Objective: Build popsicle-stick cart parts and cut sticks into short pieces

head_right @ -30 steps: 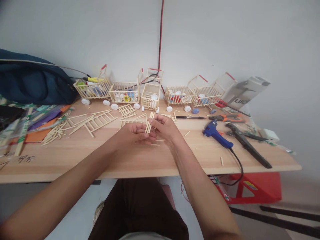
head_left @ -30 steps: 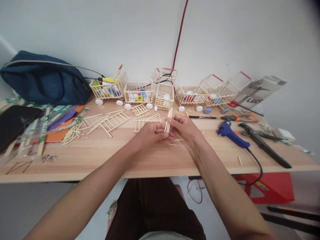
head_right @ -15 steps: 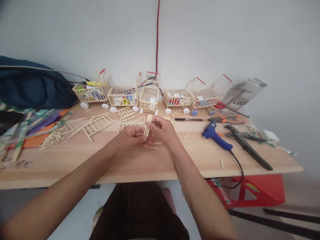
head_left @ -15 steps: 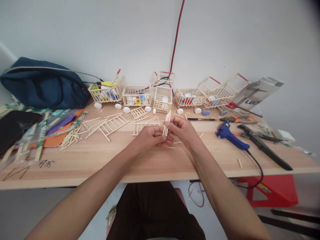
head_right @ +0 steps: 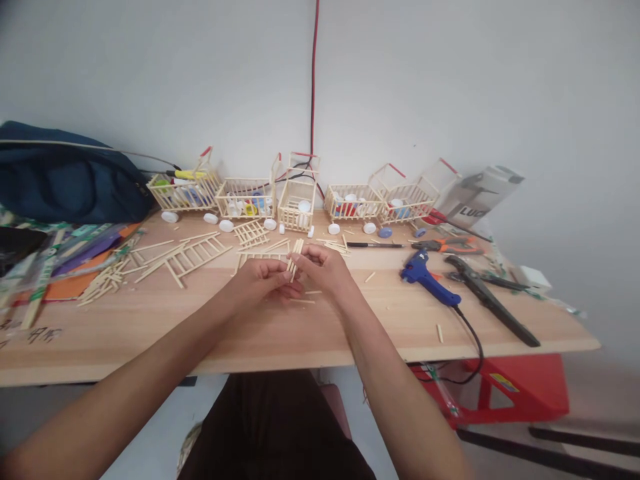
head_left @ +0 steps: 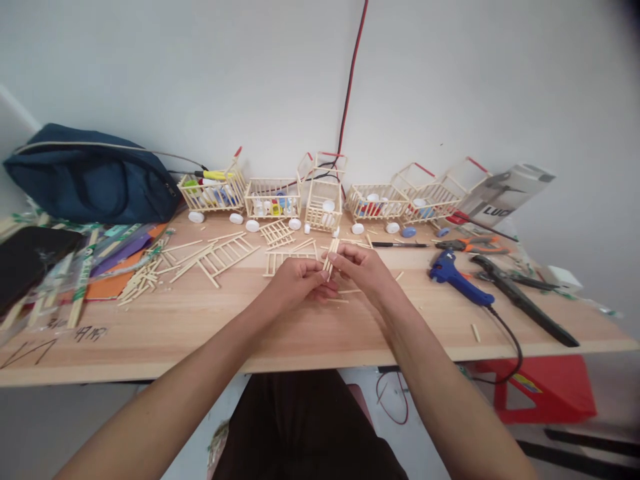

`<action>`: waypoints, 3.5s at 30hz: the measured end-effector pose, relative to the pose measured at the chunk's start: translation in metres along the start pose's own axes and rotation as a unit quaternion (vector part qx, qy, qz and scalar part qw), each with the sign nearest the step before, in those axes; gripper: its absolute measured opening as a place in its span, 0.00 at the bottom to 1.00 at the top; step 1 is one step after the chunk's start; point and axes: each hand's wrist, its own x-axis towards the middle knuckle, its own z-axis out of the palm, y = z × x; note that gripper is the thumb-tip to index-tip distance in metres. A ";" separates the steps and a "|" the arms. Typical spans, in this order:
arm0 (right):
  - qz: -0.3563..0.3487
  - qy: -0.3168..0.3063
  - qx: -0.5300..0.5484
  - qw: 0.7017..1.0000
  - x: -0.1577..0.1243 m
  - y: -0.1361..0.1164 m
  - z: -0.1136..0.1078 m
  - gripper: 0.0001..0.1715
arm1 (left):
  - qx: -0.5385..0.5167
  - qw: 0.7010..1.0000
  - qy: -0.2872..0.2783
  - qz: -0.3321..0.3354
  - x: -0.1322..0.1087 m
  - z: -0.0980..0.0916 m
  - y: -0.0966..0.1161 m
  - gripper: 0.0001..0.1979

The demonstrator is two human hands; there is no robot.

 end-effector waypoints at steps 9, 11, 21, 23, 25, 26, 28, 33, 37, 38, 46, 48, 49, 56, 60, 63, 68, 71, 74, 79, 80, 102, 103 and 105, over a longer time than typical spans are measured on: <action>-0.017 0.054 -0.044 0.997 -0.001 -0.015 -0.015 0.24 | 0.088 0.993 0.042 0.060 -0.002 -0.002 0.009 0.13; -0.029 0.072 -0.045 0.996 0.002 -0.020 -0.023 0.24 | 0.074 0.991 0.083 0.077 -0.002 -0.007 0.013 0.13; -0.082 -0.046 -0.375 0.922 0.020 -0.015 -0.049 0.20 | 0.002 0.973 0.188 0.132 -0.003 -0.028 0.024 0.11; -0.079 -0.086 -0.428 0.896 0.029 -0.013 -0.038 0.21 | 0.001 0.974 0.190 0.126 -0.003 -0.026 0.024 0.11; -0.059 -0.107 -0.463 0.878 0.037 -0.009 -0.028 0.21 | 0.001 0.974 0.191 0.120 -0.003 -0.025 0.025 0.11; -0.045 -0.112 -0.474 0.872 0.040 -0.007 -0.023 0.21 | 0.001 0.974 0.191 0.118 -0.004 -0.025 0.025 0.11; -0.022 -0.114 -0.484 0.867 0.045 -0.003 -0.017 0.20 | 0.002 0.976 0.187 0.115 -0.004 -0.025 0.025 0.11; 0.002 -0.132 -0.474 0.871 0.046 -0.005 -0.022 0.18 | 0.001 0.977 0.178 0.120 -0.003 -0.026 0.023 0.09; 0.037 -0.151 -0.348 0.925 0.041 -0.016 -0.036 0.15 | 0.002 0.980 0.170 0.098 0.001 -0.026 0.018 0.08; 0.052 -0.147 -0.284 0.946 0.040 -0.017 -0.037 0.16 | -0.001 0.983 0.162 0.086 0.002 -0.025 0.016 0.09; 0.071 -0.086 0.021 0.994 0.034 -0.007 -0.012 0.23 | -0.088 0.995 0.052 -0.017 0.001 -0.012 0.006 0.13; 0.052 -0.071 0.032 0.996 0.034 -0.005 -0.005 0.23 | -0.107 0.993 0.044 -0.022 0.000 -0.010 0.006 0.12; 0.042 -0.063 0.034 0.997 0.034 -0.005 -0.003 0.22 | -0.113 0.992 0.046 -0.025 0.000 -0.010 0.006 0.12; -0.001 -0.047 0.033 0.998 0.032 -0.004 0.001 0.21 | -0.122 0.991 0.058 -0.019 0.004 -0.012 0.002 0.08; 0.008 -0.058 0.042 0.997 0.032 -0.002 0.001 0.21 | -0.113 0.991 0.065 -0.029 0.005 -0.011 0.004 0.07; 0.024 -0.064 0.056 0.996 0.031 -0.001 -0.001 0.21 | -0.106 0.992 0.067 -0.031 0.005 -0.010 0.005 0.05; 0.042 -0.050 0.067 0.996 0.031 -0.003 -0.003 0.20 | -0.124 0.991 0.044 -0.032 0.005 -0.010 0.005 0.08; 0.044 -0.046 0.072 0.995 0.031 -0.004 -0.005 0.21 | -0.138 0.989 0.028 -0.044 0.004 -0.011 0.005 0.09; 0.046 -0.045 0.071 0.995 0.032 -0.003 -0.006 0.21 | -0.134 0.990 0.013 -0.039 0.002 -0.011 0.006 0.11; 0.033 -0.046 0.065 0.996 0.032 -0.002 -0.007 0.22 | -0.111 0.994 0.008 -0.018 0.001 -0.011 0.005 0.14; 0.030 -0.046 0.064 0.996 0.031 -0.002 -0.007 0.21 | -0.107 0.994 0.014 -0.017 0.002 -0.010 0.004 0.14; 0.015 0.111 0.160 0.981 0.040 0.003 -0.022 0.22 | -0.091 0.991 0.089 -0.035 0.005 -0.011 0.004 0.09; 0.012 0.127 0.162 0.978 0.040 0.002 -0.025 0.22 | -0.094 0.990 0.095 -0.038 0.004 -0.012 0.004 0.08; 0.016 0.140 0.161 0.977 0.039 0.001 -0.029 0.22 | -0.111 0.987 0.115 -0.030 0.003 -0.012 0.005 0.06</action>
